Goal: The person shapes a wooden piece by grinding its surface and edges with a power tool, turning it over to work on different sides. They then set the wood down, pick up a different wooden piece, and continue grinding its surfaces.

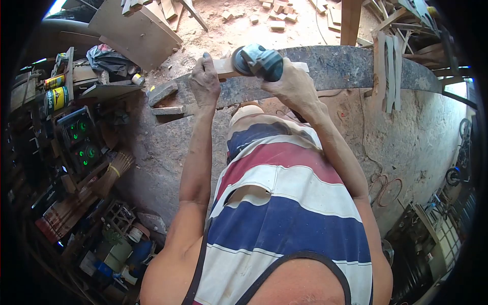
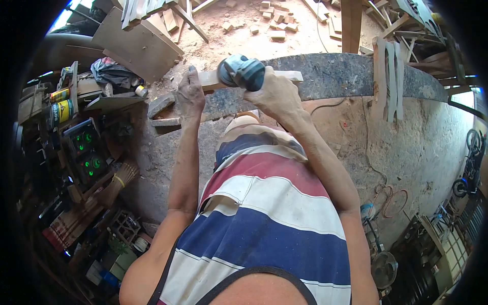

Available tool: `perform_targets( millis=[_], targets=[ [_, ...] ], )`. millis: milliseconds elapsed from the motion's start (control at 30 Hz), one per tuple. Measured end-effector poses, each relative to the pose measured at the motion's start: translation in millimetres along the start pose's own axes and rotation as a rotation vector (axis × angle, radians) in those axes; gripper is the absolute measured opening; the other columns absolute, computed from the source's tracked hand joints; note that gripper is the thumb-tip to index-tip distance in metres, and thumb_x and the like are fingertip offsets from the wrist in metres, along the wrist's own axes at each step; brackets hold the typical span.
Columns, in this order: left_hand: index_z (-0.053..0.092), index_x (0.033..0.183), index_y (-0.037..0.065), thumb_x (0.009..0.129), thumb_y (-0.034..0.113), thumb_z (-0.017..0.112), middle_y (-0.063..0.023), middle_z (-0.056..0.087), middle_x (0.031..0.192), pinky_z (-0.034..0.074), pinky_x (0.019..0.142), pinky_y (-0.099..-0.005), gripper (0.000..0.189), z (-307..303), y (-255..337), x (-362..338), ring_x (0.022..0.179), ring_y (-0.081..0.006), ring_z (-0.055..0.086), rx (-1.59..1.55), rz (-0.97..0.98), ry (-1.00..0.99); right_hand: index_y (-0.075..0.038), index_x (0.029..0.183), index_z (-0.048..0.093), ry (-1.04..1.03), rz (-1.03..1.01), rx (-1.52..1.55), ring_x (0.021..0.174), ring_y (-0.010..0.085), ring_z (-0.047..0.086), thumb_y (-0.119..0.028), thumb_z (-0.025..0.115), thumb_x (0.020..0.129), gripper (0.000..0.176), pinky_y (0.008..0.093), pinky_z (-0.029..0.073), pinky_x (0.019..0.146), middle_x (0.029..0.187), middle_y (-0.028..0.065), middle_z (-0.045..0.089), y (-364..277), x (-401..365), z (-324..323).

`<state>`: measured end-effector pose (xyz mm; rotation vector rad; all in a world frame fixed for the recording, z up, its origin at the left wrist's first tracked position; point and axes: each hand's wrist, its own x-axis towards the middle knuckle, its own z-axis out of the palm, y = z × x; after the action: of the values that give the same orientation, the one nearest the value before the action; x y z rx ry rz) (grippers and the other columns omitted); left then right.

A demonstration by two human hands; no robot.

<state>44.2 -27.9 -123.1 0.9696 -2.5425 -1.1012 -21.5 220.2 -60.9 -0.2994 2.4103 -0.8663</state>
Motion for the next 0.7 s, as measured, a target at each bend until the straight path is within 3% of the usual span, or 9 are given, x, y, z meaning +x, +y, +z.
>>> perform_targets(
  millis=[133,300,533,567,700],
  targets=[
    [0.071,0.096,0.0,0.118,0.044,0.049,-0.0299,0.073,0.086,0.056,0.078,-0.0564,0.054,-4.7,23.0,-4.5,0.088,-0.0494,0.075,-0.059,-0.017,-0.033,0.006,0.121,0.069,-0.003,-0.01,-0.058,0.094,0.0416,0.081,-0.042,0.085,0.081,0.064,0.0491,0.063,0.089,0.098,0.0284,0.08,-15.4,2.9,-5.0],
    [0.072,0.097,0.001,0.118,0.04,0.049,-0.0275,0.074,0.085,0.058,0.073,-0.0542,0.05,11.2,-18.8,6.6,0.08,-0.0425,0.078,-0.047,0.028,0.009,0.006,0.122,0.068,0.028,0.052,-0.078,0.092,0.0434,0.081,-0.042,0.086,0.081,0.066,0.0497,0.063,0.088,0.097,0.0275,0.081,-15.0,2.5,-13.3],
    [0.073,0.1,0.001,0.117,0.035,0.052,-0.0258,0.077,0.088,0.063,0.071,-0.049,0.043,3.2,-6.9,12.4,0.081,-0.0382,0.08,-0.139,-0.074,-0.096,0.006,0.125,0.069,0.03,0.042,0.005,0.101,0.0449,0.08,-0.045,0.086,0.08,0.07,0.0503,0.062,0.095,0.101,0.0308,0.08,-11.8,5.6,14.2],
    [0.072,0.104,-0.004,0.116,0.046,0.059,-0.0202,0.074,0.086,0.064,0.063,-0.0442,0.054,8.0,-41.2,21.9,0.076,-0.0273,0.078,0.131,0.298,-0.056,0.007,0.125,0.068,0.037,0.057,0.031,0.103,0.0457,0.08,-0.046,0.086,0.08,0.072,0.0507,0.063,0.096,0.103,0.0321,0.079,-1.7,7.7,18.3],
    [0.072,0.107,-0.004,0.112,0.044,0.069,-0.0168,0.075,0.095,0.069,0.065,-0.0413,0.049,-5.4,-23.6,14.0,0.084,-0.0232,0.078,-0.123,-0.021,-0.172,0.007,0.13,0.07,-0.001,0.165,0.101,0.106,0.0465,0.08,-0.052,0.086,0.079,0.079,0.051,0.063,0.1,0.115,0.0334,0.079,46.7,19.6,36.3]
  ],
)
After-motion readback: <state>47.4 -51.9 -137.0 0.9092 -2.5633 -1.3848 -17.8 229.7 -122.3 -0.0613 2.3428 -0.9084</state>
